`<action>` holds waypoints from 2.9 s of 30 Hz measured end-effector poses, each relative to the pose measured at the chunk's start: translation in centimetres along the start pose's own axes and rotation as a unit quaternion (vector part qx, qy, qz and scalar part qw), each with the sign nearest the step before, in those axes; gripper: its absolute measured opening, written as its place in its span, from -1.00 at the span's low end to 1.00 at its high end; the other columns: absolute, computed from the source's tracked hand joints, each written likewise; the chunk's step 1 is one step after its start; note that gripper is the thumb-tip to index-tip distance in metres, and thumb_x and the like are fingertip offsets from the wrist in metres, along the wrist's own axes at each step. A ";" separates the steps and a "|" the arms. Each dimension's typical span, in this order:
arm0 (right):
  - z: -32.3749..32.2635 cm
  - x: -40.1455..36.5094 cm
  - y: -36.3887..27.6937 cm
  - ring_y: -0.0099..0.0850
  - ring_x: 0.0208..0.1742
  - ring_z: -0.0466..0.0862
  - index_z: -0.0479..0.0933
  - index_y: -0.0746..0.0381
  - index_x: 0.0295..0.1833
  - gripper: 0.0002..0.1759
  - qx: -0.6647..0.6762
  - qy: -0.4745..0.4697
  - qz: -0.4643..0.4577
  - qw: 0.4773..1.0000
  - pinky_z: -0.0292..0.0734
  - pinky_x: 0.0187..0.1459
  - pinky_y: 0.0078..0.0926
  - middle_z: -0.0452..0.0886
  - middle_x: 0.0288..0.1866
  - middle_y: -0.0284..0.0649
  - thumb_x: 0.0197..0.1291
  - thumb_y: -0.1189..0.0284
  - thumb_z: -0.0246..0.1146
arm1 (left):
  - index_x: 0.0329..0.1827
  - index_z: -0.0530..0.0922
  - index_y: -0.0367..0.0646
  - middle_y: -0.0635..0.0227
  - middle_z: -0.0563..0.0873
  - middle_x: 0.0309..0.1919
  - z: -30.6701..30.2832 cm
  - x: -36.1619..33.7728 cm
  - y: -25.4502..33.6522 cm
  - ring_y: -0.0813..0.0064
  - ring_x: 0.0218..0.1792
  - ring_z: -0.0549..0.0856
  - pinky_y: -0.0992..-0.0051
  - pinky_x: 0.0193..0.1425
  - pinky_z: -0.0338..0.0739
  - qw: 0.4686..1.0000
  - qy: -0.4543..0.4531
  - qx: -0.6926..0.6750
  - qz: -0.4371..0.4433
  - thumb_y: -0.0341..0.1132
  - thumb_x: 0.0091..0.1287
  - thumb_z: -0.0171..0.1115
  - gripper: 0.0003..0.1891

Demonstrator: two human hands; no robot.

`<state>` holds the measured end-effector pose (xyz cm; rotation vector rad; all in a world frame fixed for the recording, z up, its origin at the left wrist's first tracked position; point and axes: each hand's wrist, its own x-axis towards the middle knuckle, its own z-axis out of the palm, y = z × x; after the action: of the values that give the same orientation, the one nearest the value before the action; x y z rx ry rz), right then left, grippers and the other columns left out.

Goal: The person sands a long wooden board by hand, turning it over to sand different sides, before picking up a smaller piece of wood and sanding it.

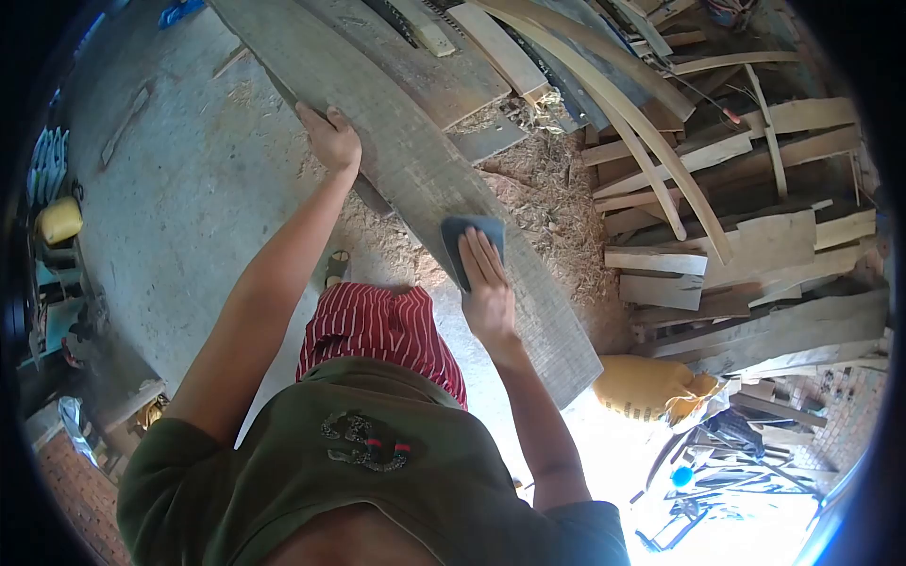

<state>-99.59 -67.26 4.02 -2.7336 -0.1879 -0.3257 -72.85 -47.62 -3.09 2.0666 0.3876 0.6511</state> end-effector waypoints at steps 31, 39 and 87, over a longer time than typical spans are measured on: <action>3.7 11.4 3.0 -0.06 0.51 0.34 0.42 0.32 0.37 -0.38 0.022 0.055 -0.014 0.998 0.27 0.51 -0.18 0.37 0.49 -0.01 0.14 0.56 0.26 | 0.51 0.06 -0.53 -0.28 0.33 0.42 0.1 0.4 -0.3 -0.20 0.34 0.44 0.05 0.40 0.34 1.000 0.001 0.010 0.014 -0.14 0.48 -0.01 -0.28; -2.4 -5.0 4.1 -0.13 0.53 0.34 0.41 0.33 0.41 -0.30 -0.051 0.013 0.074 0.996 0.27 0.51 -0.08 0.36 0.51 -0.03 0.07 0.64 0.33 | 0.51 0.06 -0.53 -0.31 0.35 0.39 0.4 0.6 -1.1 -0.24 0.31 0.46 0.04 0.37 0.37 0.999 0.017 0.013 0.033 -0.15 0.47 0.00 -0.28; -0.8 -6.9 3.5 -0.10 0.54 0.32 0.33 0.34 0.44 -0.36 -0.044 0.118 0.311 0.942 0.28 0.50 -0.26 0.28 0.55 -0.03 0.18 0.60 0.08 | 0.55 -0.19 -0.45 -0.42 0.40 0.27 -1.8 0.1 2.2 -0.22 0.18 0.60 0.04 0.20 0.64 0.993 -0.106 -0.042 -0.024 -0.29 0.51 -0.05 -0.29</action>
<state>-105.80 -71.36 1.82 -2.6327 0.7545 -0.4756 -73.81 -47.54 -0.37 2.0166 0.2820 0.4064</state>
